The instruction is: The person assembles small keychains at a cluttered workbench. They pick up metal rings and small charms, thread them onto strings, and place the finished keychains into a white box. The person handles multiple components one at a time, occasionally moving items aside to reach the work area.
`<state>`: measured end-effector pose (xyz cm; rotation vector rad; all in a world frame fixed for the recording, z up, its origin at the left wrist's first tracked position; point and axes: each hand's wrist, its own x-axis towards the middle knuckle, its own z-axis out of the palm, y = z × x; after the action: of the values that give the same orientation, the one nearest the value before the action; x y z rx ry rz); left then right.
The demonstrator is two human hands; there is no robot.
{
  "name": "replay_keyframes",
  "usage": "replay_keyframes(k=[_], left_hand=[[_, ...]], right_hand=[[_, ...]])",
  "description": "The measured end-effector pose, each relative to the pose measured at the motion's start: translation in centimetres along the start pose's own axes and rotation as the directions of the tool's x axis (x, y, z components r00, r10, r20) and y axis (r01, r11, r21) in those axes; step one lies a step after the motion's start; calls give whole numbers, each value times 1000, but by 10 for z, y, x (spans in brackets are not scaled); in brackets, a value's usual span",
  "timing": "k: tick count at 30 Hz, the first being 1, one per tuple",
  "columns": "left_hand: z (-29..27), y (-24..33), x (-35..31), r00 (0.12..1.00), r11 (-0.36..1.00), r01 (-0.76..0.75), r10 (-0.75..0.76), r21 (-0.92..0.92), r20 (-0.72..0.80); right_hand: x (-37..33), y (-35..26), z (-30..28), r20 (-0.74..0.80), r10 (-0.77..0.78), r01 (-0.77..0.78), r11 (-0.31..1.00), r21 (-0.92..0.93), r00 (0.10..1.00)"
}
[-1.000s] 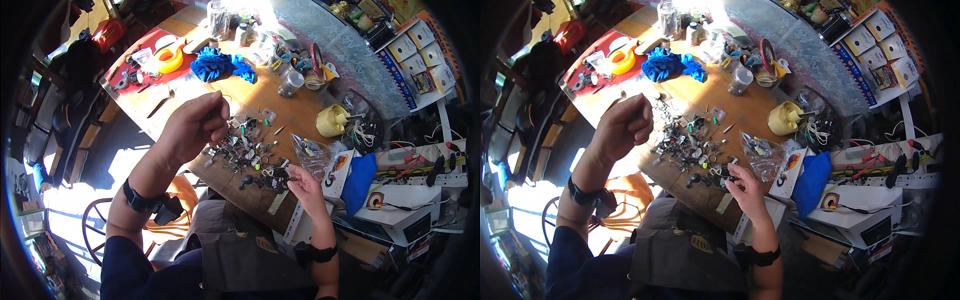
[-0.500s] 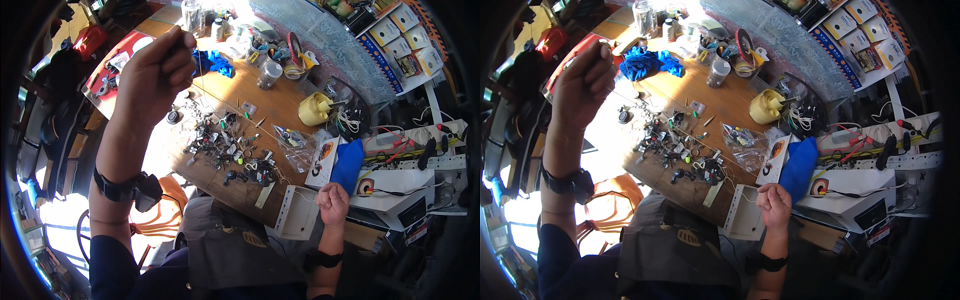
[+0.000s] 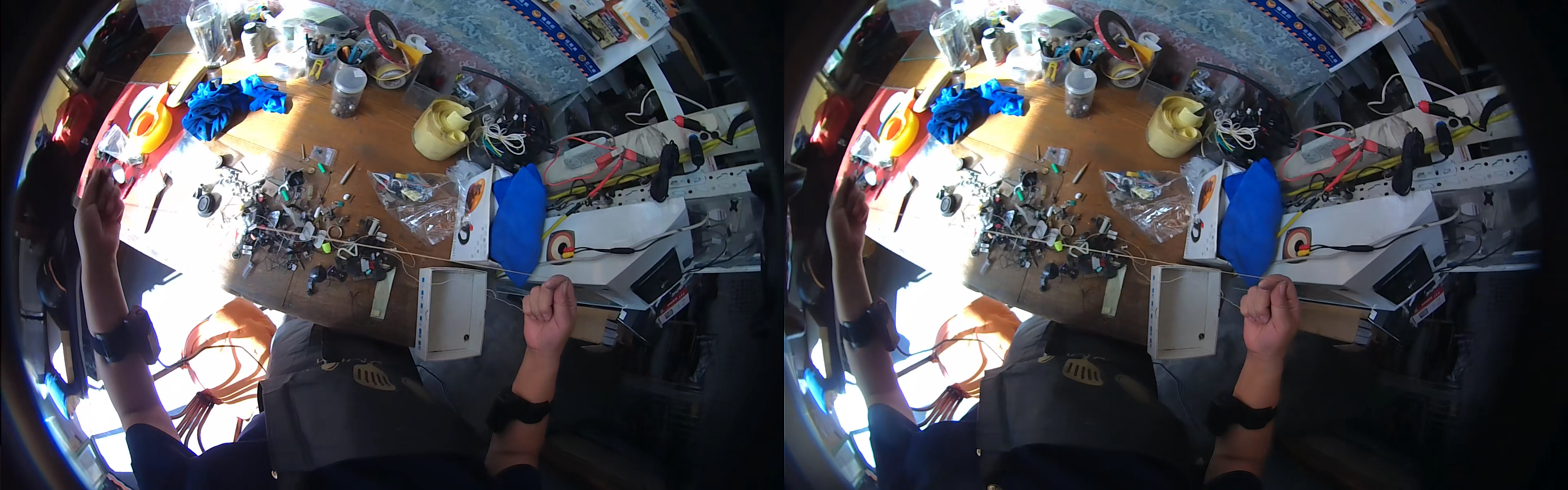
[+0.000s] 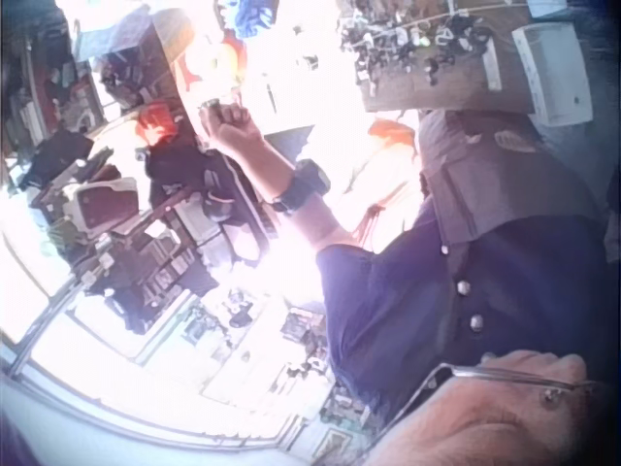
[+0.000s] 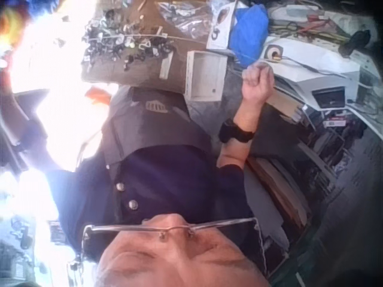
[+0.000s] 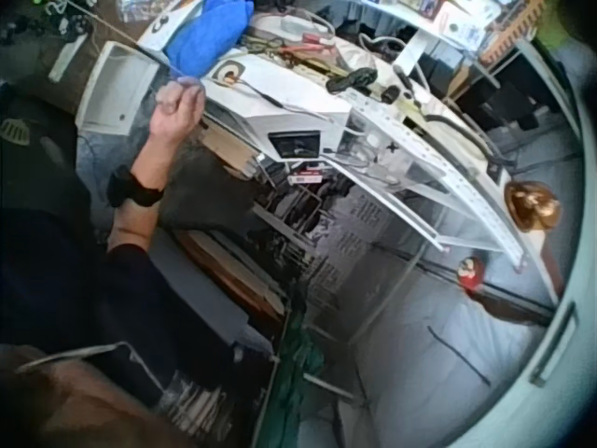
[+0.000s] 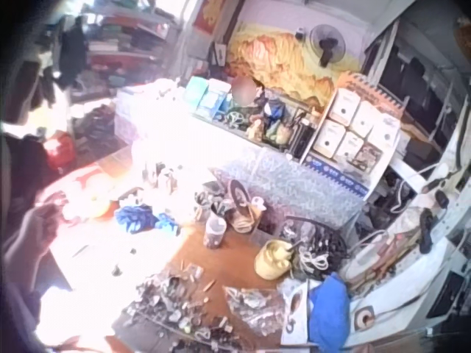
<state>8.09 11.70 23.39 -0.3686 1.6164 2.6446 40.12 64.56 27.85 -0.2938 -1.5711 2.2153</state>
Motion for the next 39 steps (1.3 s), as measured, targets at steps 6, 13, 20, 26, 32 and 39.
replay_keyframes(k=[6,13,20,26,32,39], left_hand=[[16,-61,-58,528,-84,-48,-848,995,-46],[122,-160,-135,389,488,-641,-459,592,799],[236,-231,-211,66,820,-564,-77,100,995],[227,-224,-207,-7,811,127,-575,571,818],[217,-190,-193,162,792,231,-603,565,781],[221,-182,-218,208,709,-538,-413,456,887]], right_hand=[[1,-26,24,126,-107,113,993,-39,986],[1,-29,70,349,-59,65,998,-5,935],[6,-41,85,628,-53,87,996,-23,776],[-10,-49,45,571,-72,157,982,-101,818],[-37,-16,11,246,284,-25,700,-713,927],[-28,35,45,374,48,292,536,-792,926]])
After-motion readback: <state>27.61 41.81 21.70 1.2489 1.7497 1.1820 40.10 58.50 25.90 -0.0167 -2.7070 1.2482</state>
